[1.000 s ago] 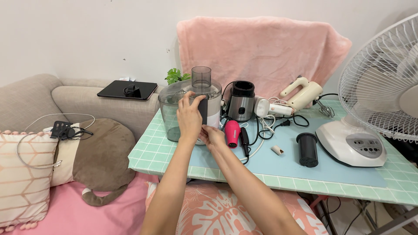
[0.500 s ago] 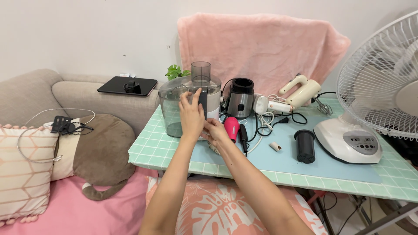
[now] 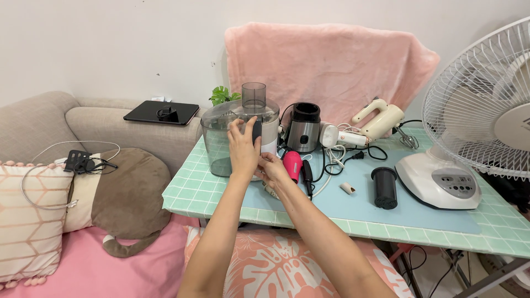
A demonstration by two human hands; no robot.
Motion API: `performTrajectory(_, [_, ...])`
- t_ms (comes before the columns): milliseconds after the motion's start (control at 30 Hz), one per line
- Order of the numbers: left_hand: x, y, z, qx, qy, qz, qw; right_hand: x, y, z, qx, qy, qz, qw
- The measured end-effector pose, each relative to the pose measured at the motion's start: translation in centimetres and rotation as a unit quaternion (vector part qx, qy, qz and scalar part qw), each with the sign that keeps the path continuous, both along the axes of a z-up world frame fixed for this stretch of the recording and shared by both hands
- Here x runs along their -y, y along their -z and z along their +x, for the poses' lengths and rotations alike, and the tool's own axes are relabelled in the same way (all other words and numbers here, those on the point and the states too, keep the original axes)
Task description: The person reassembles a white table fan by attaching the central hub, securing the front grille, and adjusting the base. They then disassemble a food processor by removing the lid and inner bowl, placing parts on the table.
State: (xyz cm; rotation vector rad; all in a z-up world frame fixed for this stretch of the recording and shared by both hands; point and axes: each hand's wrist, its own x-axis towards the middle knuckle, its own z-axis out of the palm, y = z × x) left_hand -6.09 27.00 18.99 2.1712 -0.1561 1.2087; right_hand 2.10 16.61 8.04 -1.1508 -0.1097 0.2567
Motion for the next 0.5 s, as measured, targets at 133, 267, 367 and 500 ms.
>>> performTrajectory(133, [0.1, 0.1, 0.3, 0.011, 0.001, 0.004, 1.0, -0.3, -0.3, 0.7, -0.047, 0.001, 0.103, 0.994])
performTrajectory(267, [-0.2, -0.2, 0.4, 0.012, 0.017, -0.006, 1.0, -0.6, -0.7, 0.9, -0.033, -0.003, 0.12, 0.992])
performTrajectory(367, [-0.3, -0.7, 0.1, 0.007, 0.029, -0.013, 0.999, -0.6, -0.6, 0.5, -0.026, 0.011, 0.113, 0.993])
performTrajectory(500, [-0.2, -0.9, -0.5, -0.005, 0.059, -0.033, 0.998, -0.7, 0.0, 0.1, -0.025, 0.02, 0.087, 0.996])
